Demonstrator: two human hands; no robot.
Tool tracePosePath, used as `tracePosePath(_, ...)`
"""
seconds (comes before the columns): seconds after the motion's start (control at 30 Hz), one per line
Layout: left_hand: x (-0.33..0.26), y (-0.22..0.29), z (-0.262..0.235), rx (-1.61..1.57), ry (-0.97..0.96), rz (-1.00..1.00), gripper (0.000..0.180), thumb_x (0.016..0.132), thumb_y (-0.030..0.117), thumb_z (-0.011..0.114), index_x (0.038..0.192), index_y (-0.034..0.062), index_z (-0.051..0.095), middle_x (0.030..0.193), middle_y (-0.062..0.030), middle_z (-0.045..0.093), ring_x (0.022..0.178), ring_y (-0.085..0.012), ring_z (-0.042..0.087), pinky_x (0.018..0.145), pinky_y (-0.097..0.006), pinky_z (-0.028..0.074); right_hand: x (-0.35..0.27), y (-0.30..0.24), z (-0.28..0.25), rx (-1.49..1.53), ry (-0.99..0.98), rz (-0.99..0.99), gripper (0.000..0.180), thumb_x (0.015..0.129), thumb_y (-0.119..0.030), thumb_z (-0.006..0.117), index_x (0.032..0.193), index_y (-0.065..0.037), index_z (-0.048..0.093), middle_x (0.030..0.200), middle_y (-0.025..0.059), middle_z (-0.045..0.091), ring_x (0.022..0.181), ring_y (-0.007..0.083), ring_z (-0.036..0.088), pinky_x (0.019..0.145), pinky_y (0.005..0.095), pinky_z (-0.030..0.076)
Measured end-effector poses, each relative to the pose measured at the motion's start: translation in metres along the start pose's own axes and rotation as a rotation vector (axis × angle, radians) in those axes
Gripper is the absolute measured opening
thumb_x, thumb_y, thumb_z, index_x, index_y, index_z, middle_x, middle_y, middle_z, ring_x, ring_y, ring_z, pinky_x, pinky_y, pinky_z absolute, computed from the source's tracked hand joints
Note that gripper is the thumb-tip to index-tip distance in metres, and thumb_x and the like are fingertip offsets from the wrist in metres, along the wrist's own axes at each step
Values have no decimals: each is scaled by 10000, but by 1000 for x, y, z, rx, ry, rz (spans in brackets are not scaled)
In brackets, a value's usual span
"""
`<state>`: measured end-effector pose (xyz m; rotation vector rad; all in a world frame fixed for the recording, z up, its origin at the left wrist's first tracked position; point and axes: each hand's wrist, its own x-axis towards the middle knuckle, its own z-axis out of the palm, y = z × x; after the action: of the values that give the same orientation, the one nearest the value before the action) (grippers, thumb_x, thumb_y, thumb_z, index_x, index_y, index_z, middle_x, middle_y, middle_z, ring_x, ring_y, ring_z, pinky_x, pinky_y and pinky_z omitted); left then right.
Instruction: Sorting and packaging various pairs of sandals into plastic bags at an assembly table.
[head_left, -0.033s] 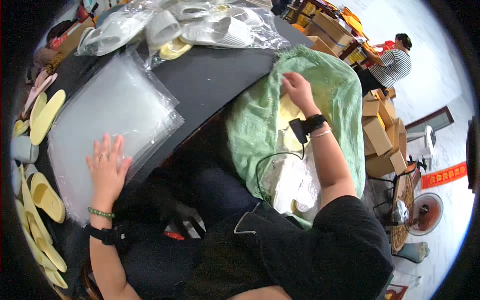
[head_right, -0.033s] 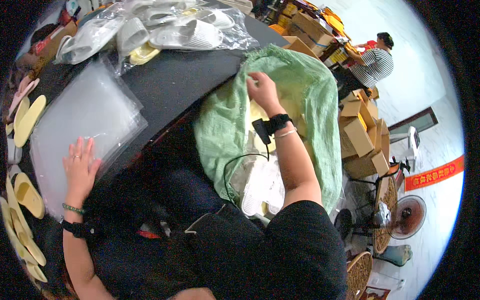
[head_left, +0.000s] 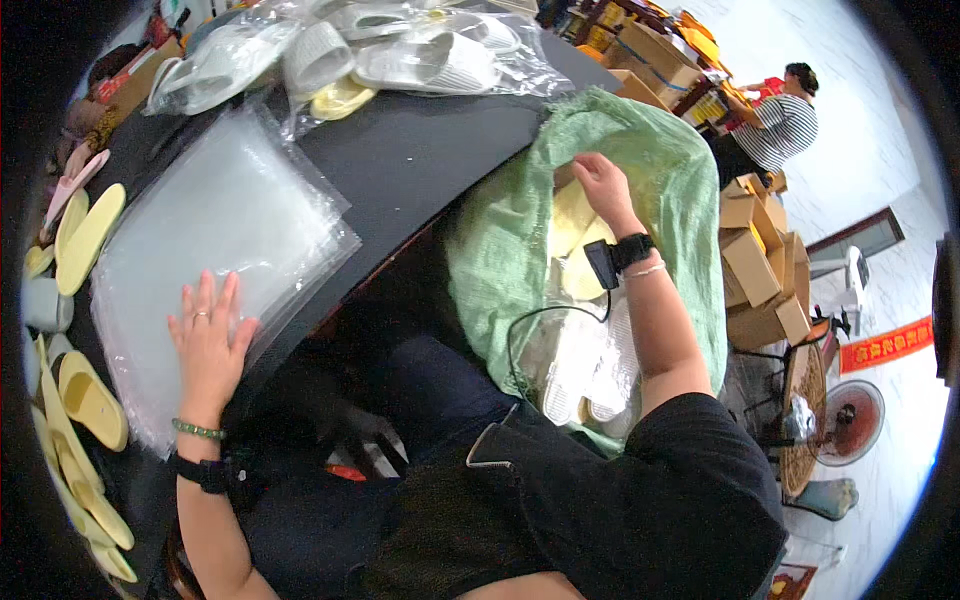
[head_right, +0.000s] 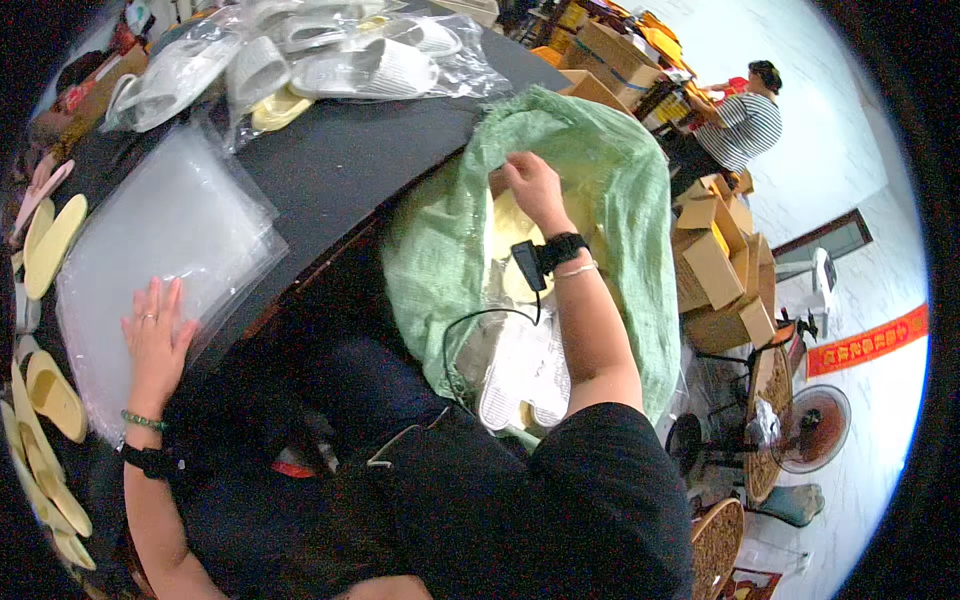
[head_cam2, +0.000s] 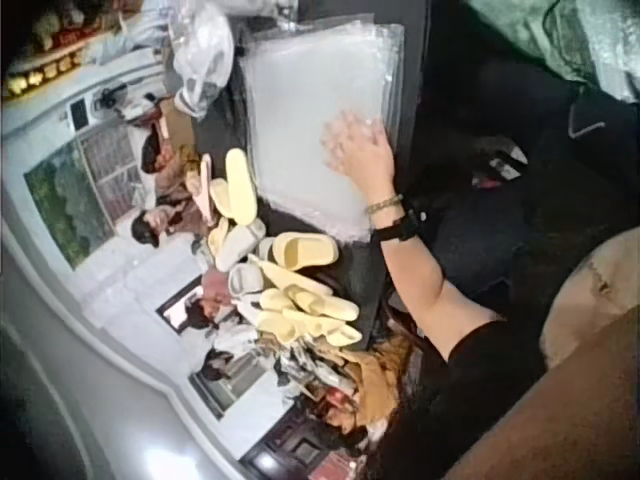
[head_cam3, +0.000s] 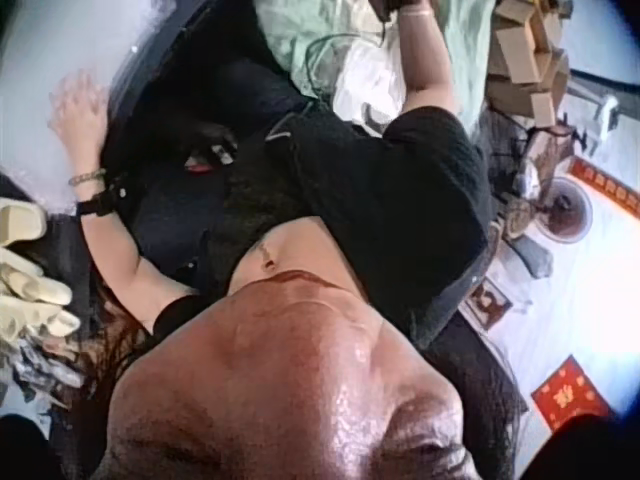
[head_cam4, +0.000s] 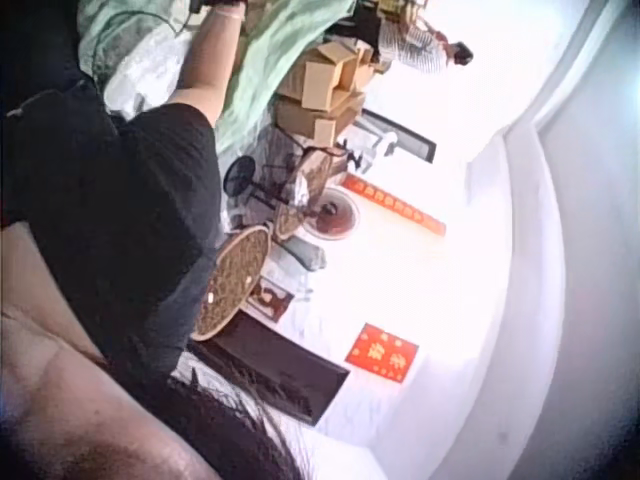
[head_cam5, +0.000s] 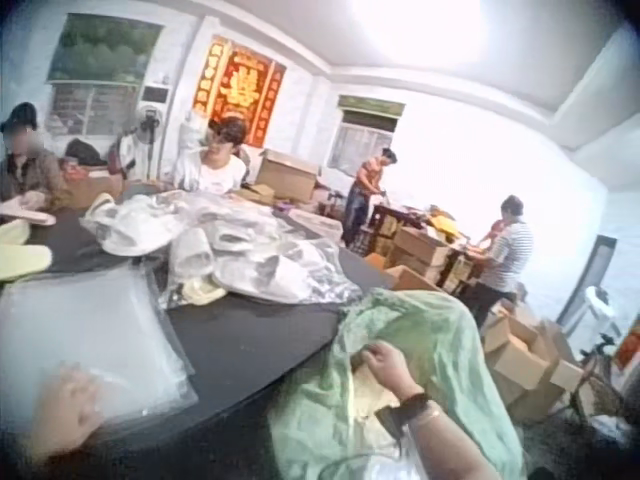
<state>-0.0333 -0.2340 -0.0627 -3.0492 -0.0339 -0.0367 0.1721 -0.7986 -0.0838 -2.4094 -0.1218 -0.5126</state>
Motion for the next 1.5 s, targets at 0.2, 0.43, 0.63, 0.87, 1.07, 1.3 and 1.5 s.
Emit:
tracePosePath(0.2,-10,-8,2,14,65,-2,588,953,487,494,1487,275,371,1579,-89,267,1444,-387,222,1121,-646,154,-77,140,-47,84,-201,605,368,838,-303,623,998,20,694,862,144,711,777,257,677,728,361,517)
tracePosePath(0.43,0,-1,10,32,66,19,579,967,463,482,1500,279,349,1591,-64,246,1455,-367,207,1127,-641,140,-128,224,-175,-530,246,847,670,778,-394,695,1216,84,529,1232,310,576,1170,422,551,950,451,463)
tracePosePath(0.63,0,-5,1,100,64,3,578,973,466,466,1501,265,345,1589,-75,245,1448,-382,212,1115,-661,142,-164,244,-200,-768,66,665,580,851,-488,531,863,76,664,905,319,658,913,485,628,843,510,494)
tracePosePath(0.87,-10,-1,-9,21,54,-56,643,925,469,542,1493,233,356,1572,-151,251,1436,-419,214,1117,-658,136,-239,177,-153,-774,-892,817,608,882,-564,522,1224,-74,637,1272,164,618,1194,337,576,989,439,455)
tracePosePath(1.07,-14,-2,-5,-112,91,8,622,918,517,537,1460,242,407,1548,-166,290,1414,-450,241,1108,-670,142,-299,164,-165,-969,-1171,661,595,875,-550,549,1228,-79,639,1290,149,612,1209,304,571,1004,425,440)
tracePosePath(1.3,-8,-1,-4,-131,123,21,619,920,541,519,1454,246,414,1543,-168,299,1407,-449,258,1102,-674,148,-304,150,-135,-560,-1094,773,717,833,-659,559,1141,-20,664,1176,167,650,1107,322,611,924,410,468)
tracePosePath(1.5,-4,0,-2,-133,127,11,610,915,566,508,1437,257,440,1526,-181,329,1401,-463,267,1095,-682,163,-313,137,-123,-363,-705,1014,818,821,-696,585,1088,74,664,970,156,706,912,299,674,830,383,510)
